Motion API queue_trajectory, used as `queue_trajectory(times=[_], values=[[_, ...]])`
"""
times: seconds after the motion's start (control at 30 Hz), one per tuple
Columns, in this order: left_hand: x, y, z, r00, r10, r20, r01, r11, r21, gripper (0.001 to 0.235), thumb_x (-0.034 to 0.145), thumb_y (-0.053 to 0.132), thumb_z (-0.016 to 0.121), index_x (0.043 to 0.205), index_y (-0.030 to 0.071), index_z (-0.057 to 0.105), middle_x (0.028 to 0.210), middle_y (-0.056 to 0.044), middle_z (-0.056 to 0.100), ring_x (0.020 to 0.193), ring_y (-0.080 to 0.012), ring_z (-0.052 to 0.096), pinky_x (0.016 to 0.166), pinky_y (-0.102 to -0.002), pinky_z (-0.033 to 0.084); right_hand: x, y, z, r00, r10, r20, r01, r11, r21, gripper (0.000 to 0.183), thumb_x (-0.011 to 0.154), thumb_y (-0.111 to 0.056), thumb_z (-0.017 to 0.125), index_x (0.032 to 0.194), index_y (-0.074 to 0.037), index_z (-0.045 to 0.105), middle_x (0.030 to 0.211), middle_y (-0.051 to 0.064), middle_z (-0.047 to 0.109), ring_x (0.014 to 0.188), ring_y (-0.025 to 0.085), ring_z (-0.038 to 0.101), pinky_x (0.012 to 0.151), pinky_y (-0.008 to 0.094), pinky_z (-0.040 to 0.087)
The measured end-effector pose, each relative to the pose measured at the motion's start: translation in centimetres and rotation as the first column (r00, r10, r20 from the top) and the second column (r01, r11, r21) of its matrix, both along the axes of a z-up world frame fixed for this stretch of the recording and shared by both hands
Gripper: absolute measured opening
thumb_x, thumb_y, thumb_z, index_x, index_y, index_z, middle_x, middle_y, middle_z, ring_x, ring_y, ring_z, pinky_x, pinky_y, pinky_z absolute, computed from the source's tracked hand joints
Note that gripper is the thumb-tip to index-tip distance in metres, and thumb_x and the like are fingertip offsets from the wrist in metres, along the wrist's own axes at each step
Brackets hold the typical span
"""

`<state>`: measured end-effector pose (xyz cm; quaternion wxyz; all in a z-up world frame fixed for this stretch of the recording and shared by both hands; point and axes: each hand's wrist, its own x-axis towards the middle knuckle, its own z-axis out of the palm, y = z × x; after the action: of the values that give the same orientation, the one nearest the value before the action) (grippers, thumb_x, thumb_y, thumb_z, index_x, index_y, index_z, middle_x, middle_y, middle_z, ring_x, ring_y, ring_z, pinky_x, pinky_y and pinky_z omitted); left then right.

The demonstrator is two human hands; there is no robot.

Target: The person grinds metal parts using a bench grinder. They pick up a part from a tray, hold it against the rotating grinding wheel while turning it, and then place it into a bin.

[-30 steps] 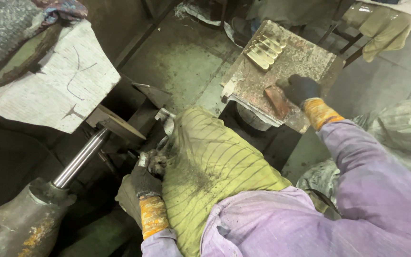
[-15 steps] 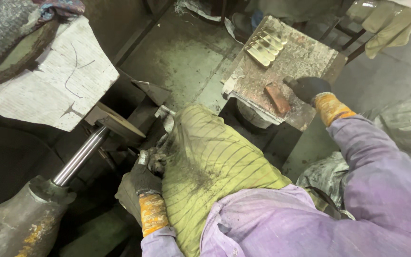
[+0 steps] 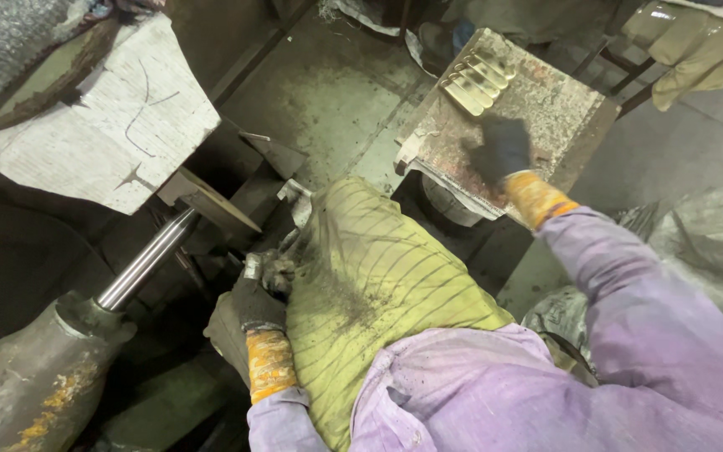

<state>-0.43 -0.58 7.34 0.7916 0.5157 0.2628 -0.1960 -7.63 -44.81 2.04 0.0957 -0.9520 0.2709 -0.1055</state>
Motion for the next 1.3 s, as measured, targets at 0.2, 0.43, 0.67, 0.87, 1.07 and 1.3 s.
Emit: queue_trajectory(times=[0.2, 0.43, 0.67, 0.87, 1.07, 1.3], values=[[-2.0, 0.6, 3.3, 0.857, -0.515, -0.022, 0.175, 0.25, 0.952, 0.038, 0.102, 0.038, 0.056, 0.112, 0.008, 0.077, 0.086, -0.007, 0.078, 0.068, -0.0126, 0.063, 0.06, -0.024, 0.046, 5.7, 12.4, 1.6, 0.925, 0.191, 0.33, -0.267, 0.942, 0.202, 0.046, 0.084, -0.033, 0.081, 0.121, -0.008, 0.071, 0.119, 0.02, 0.07, 0.109, 0.038, 0.062, 0.095, 0.048, 0.048], [-1.0, 1.4, -2.0, 0.99, 0.077, 0.12, -0.095, 0.983, 0.155, 0.05, 0.108, 0.043, 0.053, 0.101, 0.001, 0.078, 0.083, -0.003, 0.076, 0.067, -0.0125, 0.062, 0.059, -0.027, 0.047, 8.3, 28.5, 3.3, 0.644, 0.671, 0.367, -0.765, 0.556, 0.326, 0.042, 0.092, -0.028, 0.07, 0.128, -0.007, 0.067, 0.108, 0.014, 0.072, 0.104, 0.035, 0.066, 0.091, 0.045, 0.053], [-0.7, 2.1, -6.8, 0.961, 0.179, 0.211, -0.175, 0.984, -0.036, 0.044, 0.102, 0.04, 0.06, 0.106, -0.002, 0.074, 0.087, -0.009, 0.076, 0.07, -0.017, 0.066, 0.06, -0.03, 0.05, 7.3, 30.7, -3.4, 0.427, 0.841, 0.331, -0.804, 0.186, 0.565, 0.04, 0.101, -0.043, 0.05, 0.114, -0.014, 0.073, 0.112, 0.008, 0.077, 0.108, 0.027, 0.072, 0.096, 0.038, 0.054], [-0.5, 2.9, -7.6, 0.86, 0.368, 0.354, -0.312, 0.927, -0.208, 0.043, 0.097, 0.037, 0.067, 0.11, -0.004, 0.071, 0.091, -0.014, 0.076, 0.072, -0.0209, 0.07, 0.06, -0.033, 0.052, 9.0, 27.7, -8.1, 0.543, 0.826, 0.152, -0.665, 0.312, 0.679, 0.046, 0.108, -0.044, 0.049, 0.129, -0.009, 0.071, 0.115, 0.018, 0.074, 0.104, 0.034, 0.07, 0.092, 0.042, 0.052], [-3.8, 8.4, -4.8, 0.811, 0.454, 0.37, -0.309, 0.868, -0.388, 0.043, 0.101, 0.037, 0.071, 0.108, -0.006, 0.067, 0.079, -0.011, 0.064, 0.069, -0.0197, 0.065, 0.061, -0.033, 0.05, 9.0, 27.4, -7.9, 0.456, 0.883, 0.116, -0.713, 0.284, 0.641, 0.044, 0.1, -0.036, 0.067, 0.125, -0.001, 0.07, 0.123, 0.024, 0.071, 0.115, 0.037, 0.068, 0.1, 0.042, 0.05], [-12.1, 17.3, -5.2, 0.683, 0.674, 0.279, -0.67, 0.731, -0.127, 0.04, 0.09, 0.032, 0.071, 0.105, -0.005, 0.069, 0.076, -0.012, 0.074, 0.057, -0.0184, 0.063, 0.048, -0.031, 0.048, 8.9, 27.9, -4.8, 0.446, 0.891, 0.085, -0.589, 0.22, 0.778, 0.041, 0.103, -0.034, 0.063, 0.127, -0.002, 0.069, 0.119, 0.017, 0.073, 0.106, 0.025, 0.068, 0.094, 0.036, 0.051]])
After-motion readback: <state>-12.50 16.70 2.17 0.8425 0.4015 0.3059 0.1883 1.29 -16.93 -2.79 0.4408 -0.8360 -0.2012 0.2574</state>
